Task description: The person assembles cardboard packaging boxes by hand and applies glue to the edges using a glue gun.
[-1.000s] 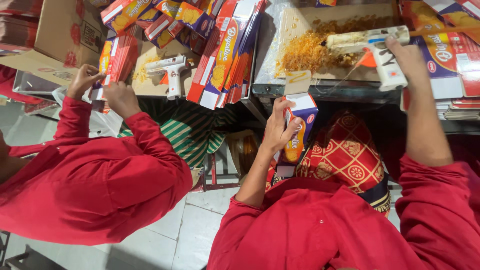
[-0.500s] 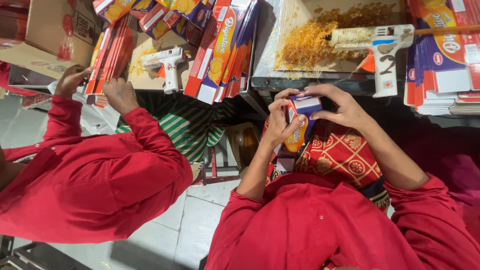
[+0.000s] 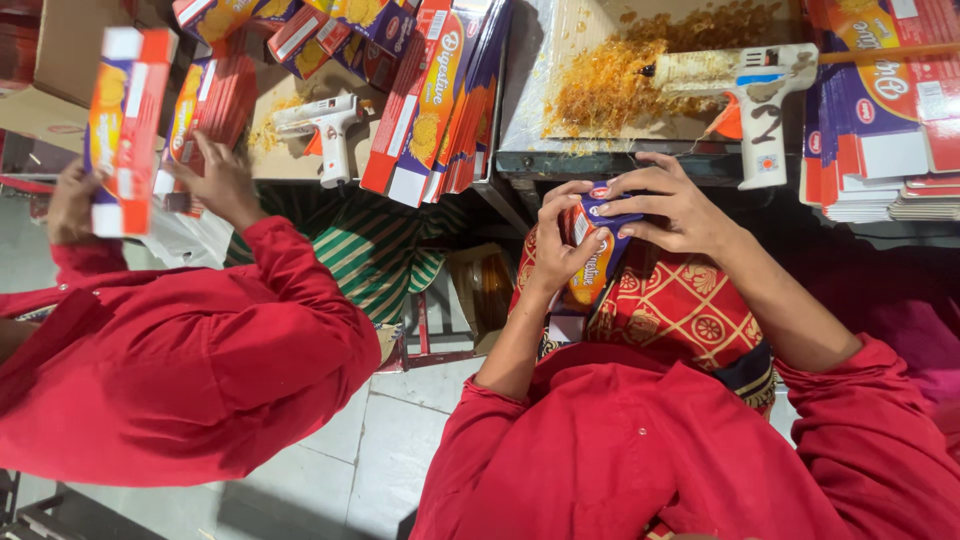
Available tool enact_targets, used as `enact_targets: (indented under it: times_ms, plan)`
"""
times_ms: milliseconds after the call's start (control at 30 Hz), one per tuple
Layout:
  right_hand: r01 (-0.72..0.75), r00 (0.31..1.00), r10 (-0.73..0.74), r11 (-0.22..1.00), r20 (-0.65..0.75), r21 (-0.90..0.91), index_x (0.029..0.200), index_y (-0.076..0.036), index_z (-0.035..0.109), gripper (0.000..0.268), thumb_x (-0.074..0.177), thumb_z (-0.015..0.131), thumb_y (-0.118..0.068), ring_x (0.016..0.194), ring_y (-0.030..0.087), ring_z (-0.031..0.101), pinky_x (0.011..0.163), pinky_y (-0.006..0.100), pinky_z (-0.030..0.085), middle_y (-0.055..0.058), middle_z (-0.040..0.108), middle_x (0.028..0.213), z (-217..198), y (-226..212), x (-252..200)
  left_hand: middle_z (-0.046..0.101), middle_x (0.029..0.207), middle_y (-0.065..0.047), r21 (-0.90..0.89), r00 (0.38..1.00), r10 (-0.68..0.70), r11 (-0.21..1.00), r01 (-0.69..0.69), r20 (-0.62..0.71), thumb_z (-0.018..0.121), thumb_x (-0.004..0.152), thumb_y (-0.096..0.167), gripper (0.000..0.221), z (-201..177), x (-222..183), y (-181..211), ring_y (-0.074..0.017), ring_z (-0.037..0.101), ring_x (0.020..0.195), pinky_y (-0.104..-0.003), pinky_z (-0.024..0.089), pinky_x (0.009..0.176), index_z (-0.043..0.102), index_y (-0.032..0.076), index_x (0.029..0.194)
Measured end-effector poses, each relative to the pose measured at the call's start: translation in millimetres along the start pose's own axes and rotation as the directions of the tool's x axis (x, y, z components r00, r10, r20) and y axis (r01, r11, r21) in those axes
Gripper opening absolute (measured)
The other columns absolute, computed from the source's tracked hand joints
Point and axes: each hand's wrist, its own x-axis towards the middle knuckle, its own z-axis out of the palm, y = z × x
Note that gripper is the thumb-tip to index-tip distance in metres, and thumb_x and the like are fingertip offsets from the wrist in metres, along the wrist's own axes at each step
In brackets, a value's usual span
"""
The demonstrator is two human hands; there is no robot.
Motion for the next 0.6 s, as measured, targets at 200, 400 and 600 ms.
enact_targets:
  times_ms: [200, 400, 600]
  plan:
    - [-0.286, 0.944, 0.327, 0.759, 0.038, 0.585, 0.148, -0.015, 0.039, 0.078, 0.083, 0.082, -0.019, 0.147, 0.026, 0.039, 0.120, 0.048, 0.036, 0.014, 0.035, 0.158, 14.0, -14.4, 8.1, 0.038, 0.151, -0.016, 0.004, 0.997, -0.030, 1.000, 0.031, -0.076, 0.078, 0.092, 0.028, 0.067, -4.4, 14.5, 6.9, -0.0281, 0.047, 0.142, -0.044, 0.045, 0.118, 0.039, 0.009, 0.144]
    - [-0.026, 0.938, 0.090, 0.981, -0.334, 0.191, 0.145, -0.010, 0.036, 0.070, 0.093, 0.082, -0.017, 0.142, 0.027, 0.045, 0.118, 0.044, 0.042, 0.016, 0.038, 0.150, -86.4, -45.0, -10.8, 0.028, 0.170, -0.014, -0.546, 0.934, -0.342, 0.804, 0.235, -0.101, 0.054, 0.109, 0.040, 0.079, -55.4, 56.0, -14.3, -0.0278, 0.045, 0.134, -0.036, 0.037, 0.090, 0.014, 0.004, 0.167]
    - [-0.572, 0.701, 0.065, 0.646, -0.710, -0.505, 0.143, -0.005, 0.044, 0.058, 0.098, 0.079, -0.013, 0.136, 0.032, 0.049, 0.114, 0.046, 0.043, 0.018, 0.046, 0.145, -204.2, -59.1, -87.8, 0.055, 0.144, -0.024, 0.706, 0.964, -0.157, 0.657, 0.265, -0.216, 0.061, 0.107, 0.044, 0.061, -168.7, 114.1, -73.4, -0.0380, 0.053, 0.136, -0.047, 0.041, 0.116, 0.046, -0.001, 0.146]
